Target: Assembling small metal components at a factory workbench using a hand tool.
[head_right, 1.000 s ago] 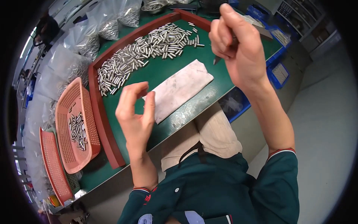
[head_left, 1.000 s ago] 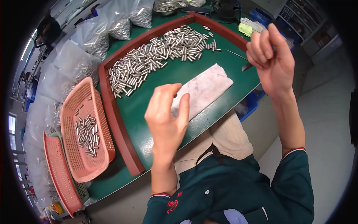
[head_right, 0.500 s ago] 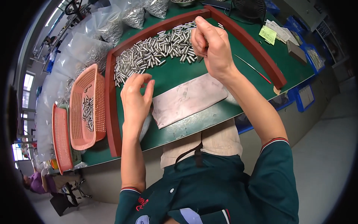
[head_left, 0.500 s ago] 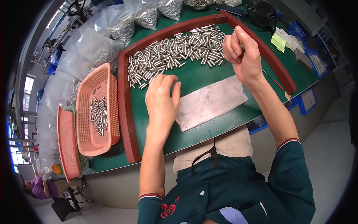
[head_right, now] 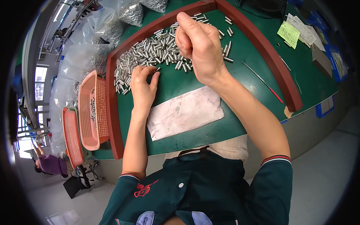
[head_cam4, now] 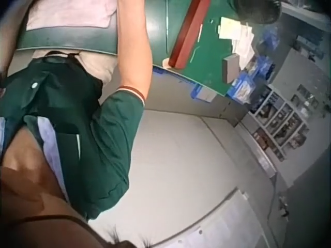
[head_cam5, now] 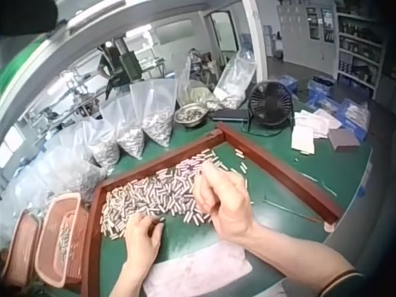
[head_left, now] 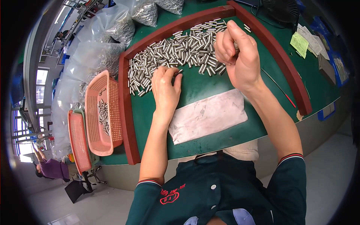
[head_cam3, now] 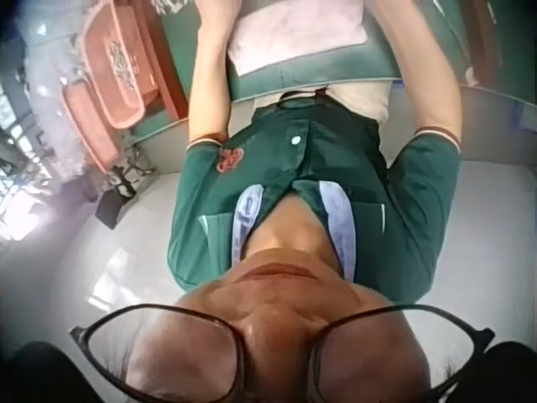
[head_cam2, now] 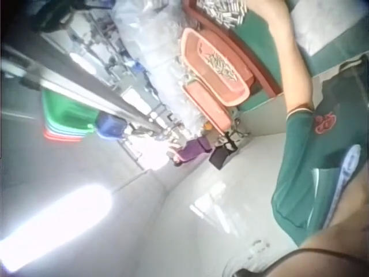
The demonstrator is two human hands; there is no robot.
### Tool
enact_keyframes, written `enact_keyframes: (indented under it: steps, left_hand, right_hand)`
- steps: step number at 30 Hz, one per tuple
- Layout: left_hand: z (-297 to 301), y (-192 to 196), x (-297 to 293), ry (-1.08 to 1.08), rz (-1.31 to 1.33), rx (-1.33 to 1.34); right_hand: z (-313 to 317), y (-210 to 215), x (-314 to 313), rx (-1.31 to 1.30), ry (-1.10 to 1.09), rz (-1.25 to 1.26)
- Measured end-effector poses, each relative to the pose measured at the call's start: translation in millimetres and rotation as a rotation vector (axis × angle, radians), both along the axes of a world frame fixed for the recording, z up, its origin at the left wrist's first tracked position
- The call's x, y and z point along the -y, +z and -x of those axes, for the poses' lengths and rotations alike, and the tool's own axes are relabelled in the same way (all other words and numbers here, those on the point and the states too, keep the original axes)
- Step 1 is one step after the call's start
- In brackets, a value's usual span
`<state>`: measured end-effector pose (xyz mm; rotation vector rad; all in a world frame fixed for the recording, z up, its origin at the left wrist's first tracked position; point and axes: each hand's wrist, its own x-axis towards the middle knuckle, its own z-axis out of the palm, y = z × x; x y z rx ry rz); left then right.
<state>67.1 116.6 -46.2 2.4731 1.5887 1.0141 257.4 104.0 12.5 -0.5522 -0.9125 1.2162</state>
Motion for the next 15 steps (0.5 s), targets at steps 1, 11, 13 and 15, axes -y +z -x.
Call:
enact_keyframes:
  steps: [1,11,13,15]
  left_hand:
    - [1,-2,-1,0.008,-0.001,-0.003]
    - [4,-5,-6,-0.012,0.054,0.001]
    - [5,-2,-4,-0.01,0.066,0.005]
    - [5,0,-1,-0.02,0.069,-0.004]
  right_hand:
    - [0,-1,2,-0.005,0.0,0.012]
    - [5,-12,8,-0.041,0.063,0.118]
    - [7,-13,8,-0.057,0.099,0.101]
    - [13,-10,13,0.009,0.074,0.099]
